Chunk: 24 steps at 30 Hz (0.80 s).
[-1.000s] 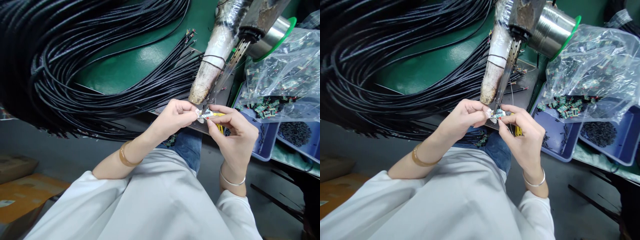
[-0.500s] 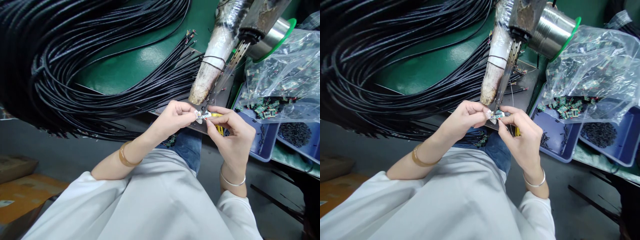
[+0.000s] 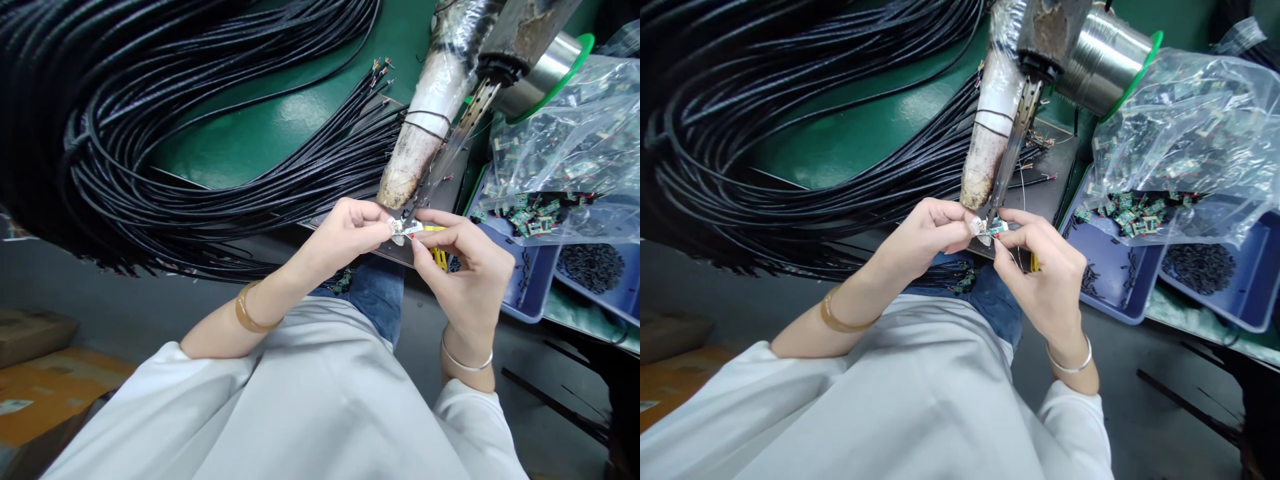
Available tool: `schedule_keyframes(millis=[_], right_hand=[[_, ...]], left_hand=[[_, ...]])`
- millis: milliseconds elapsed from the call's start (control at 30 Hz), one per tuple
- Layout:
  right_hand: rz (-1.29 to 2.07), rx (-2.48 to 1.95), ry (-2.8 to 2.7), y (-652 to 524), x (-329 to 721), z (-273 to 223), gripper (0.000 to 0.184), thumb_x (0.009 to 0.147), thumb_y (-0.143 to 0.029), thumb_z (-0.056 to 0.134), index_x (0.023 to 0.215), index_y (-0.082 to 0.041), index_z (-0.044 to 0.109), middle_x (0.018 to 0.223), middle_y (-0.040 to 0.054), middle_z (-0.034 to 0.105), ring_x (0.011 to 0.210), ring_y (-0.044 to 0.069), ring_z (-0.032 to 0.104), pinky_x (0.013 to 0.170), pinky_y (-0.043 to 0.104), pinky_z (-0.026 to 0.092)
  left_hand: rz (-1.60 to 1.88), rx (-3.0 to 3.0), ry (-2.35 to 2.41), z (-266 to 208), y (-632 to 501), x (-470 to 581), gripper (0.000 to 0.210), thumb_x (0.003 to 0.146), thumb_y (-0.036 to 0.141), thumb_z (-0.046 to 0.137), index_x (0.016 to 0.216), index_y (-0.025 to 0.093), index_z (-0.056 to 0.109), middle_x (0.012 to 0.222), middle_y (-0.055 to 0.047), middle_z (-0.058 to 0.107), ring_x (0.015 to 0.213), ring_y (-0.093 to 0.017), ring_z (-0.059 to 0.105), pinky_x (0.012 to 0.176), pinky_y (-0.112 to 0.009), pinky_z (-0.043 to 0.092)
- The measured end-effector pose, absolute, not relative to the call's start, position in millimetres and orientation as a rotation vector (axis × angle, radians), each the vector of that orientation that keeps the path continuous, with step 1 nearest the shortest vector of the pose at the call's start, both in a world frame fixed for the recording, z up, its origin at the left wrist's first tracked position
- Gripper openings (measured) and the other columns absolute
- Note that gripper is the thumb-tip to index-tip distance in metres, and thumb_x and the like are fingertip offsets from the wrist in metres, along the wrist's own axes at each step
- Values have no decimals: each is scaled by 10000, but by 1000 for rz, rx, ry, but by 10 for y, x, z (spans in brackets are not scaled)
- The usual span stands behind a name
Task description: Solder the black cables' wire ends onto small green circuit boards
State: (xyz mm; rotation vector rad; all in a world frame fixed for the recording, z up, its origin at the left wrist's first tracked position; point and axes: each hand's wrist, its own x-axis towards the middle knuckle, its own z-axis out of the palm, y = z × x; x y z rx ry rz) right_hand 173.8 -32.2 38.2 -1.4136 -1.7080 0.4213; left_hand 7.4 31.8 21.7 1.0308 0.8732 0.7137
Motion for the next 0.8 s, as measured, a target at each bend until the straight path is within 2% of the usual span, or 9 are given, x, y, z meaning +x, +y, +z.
schedule_keyframes(millis=[267, 367, 467, 500, 567, 633, 733, 800], right_hand=[[400, -1440, -1664, -402, 1732, 309, 130, 849, -93, 697, 852, -218, 660, 1059, 25, 765, 916, 157, 741, 743, 267, 615], [272, -1424, -1639, -462, 1685, 196, 159, 835, -71, 710, 872, -221, 671, 1044, 31, 762, 937, 167, 735, 770, 287, 627], [198, -1411, -1607, -554, 1621, 66, 146, 831, -87, 726, 876, -218, 679, 1059, 45, 754, 993, 191, 737, 850, 333, 638], [270, -1428, -1560, -588, 1606, 41, 118, 845, -110, 721, 877, -214, 674, 1072, 47, 748, 941, 181, 748, 816, 323, 646], [478, -1467, -1404, -655, 1596, 36, 58, 888, -166, 690, 899, -208, 652, 1085, 42, 743, 700, 120, 731, 622, 255, 627], [562, -1484, -1253, -707, 1607, 86, 37, 914, -203, 671, 930, -207, 638, 1005, 19, 753, 492, 60, 625, 451, 197, 523], [412, -1519, -1291, -745, 1632, 191, 73, 914, -206, 678, 980, -229, 700, 768, -34, 722, 463, 52, 571, 423, 184, 429], [364, -1549, -1443, -745, 1637, 232, 151, 918, -203, 674, 1039, -261, 743, 734, -39, 716, 487, 56, 569, 445, 196, 415]], left_hand=[[700, 1103, 884, 173, 244, 40, 127, 724, 197, 648, 625, 127, 611, 474, 54, 443, 445, -34, 338, 447, -187, 226], [875, 1083, 884, 144, 149, 50, 109, 713, 201, 710, 702, 130, 628, 570, 36, 545, 486, -40, 429, 463, -166, 325], [1035, 1138, 925, 63, 26, 42, 106, 733, 193, 735, 779, 134, 658, 695, 6, 641, 598, -65, 560, 571, -165, 463], [1049, 1155, 936, 31, -13, 33, 107, 742, 193, 737, 795, 134, 665, 716, -1, 655, 624, -72, 584, 597, -167, 486], [1028, 1152, 934, -23, -76, 12, 121, 749, 200, 746, 812, 130, 671, 743, -13, 674, 645, -82, 615, 622, -173, 511], [993, 1117, 907, -57, -114, -11, 137, 744, 205, 757, 811, 126, 666, 738, -16, 677, 637, -84, 627, 630, -177, 524], [954, 1078, 860, -72, -132, -37, 128, 744, 188, 754, 790, 124, 653, 694, -2, 659, 599, -72, 617, 621, -168, 520], [926, 1069, 833, -72, -132, -47, 112, 751, 177, 742, 781, 123, 649, 659, 9, 641, 565, -60, 598, 583, -153, 498]])
